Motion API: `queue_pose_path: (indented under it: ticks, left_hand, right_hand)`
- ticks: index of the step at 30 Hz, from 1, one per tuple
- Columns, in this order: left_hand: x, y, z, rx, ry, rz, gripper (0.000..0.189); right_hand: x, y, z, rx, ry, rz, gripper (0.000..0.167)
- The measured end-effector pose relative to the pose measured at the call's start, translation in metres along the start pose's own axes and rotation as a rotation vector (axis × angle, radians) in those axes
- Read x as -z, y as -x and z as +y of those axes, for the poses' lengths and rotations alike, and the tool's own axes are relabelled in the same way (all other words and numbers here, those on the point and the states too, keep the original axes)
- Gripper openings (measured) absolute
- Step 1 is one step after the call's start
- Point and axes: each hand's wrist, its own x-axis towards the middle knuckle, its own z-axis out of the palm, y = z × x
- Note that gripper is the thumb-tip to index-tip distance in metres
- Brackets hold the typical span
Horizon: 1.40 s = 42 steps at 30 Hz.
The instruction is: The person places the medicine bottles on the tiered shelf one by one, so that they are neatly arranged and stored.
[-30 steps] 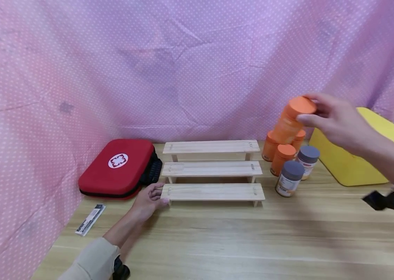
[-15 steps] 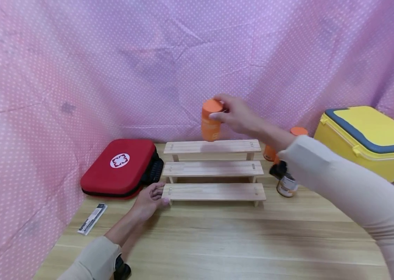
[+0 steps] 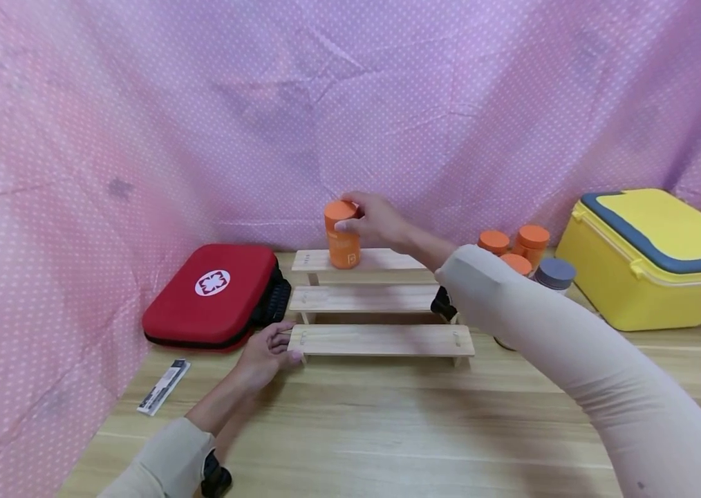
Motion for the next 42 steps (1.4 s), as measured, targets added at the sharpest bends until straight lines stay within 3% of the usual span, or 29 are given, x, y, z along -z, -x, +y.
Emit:
queue_pose_path:
  ticks: [5, 16, 18, 23, 28, 33, 38, 42]
  left_hand:
    - [0.001, -0.001, 0.003, -0.015, -0.029, 0.002, 0.053]
    - [0.003, -0.001, 0.003, -0.013, -0.007, -0.02, 0.056]
    - [0.003, -0.002, 0.003, -0.014, -0.011, -0.022, 0.056]
    - [0.002, -0.002, 0.003, -0.008, -0.036, -0.02, 0.054]
    - [0.001, -0.002, 0.001, 0.008, -0.057, -0.016, 0.055]
    - [0.001, 0.0, 0.0, 0.01, -0.052, -0.015, 0.055]
    - [0.002, 0.0, 0.0, 0.022, -0.044, -0.029, 0.055]
    - [0.002, 0.001, 0.001, 0.023, -0.045, -0.031, 0.056]
  right_hand:
    - [0.003, -0.003, -0.003, -0.047, 0.003, -0.032, 0.04]
    - [0.004, -0.002, -0.003, -0.039, 0.028, -0.032, 0.035]
    - [0.005, -0.002, -0.003, -0.05, 0.024, -0.041, 0.041]
    - [0.018, 0.009, -0.003, -0.109, 0.079, -0.082, 0.074]
    - [0.046, 0.046, 0.006, -0.08, 0.109, -0.105, 0.081]
    - [0.077, 0.103, 0.023, -0.049, 0.162, -0.084, 0.076]
    - [0.099, 0.162, 0.048, 0.014, 0.305, 0.118, 0.069]
    - [0.113, 0.194, 0.07, 0.008, 0.363, 0.261, 0.066]
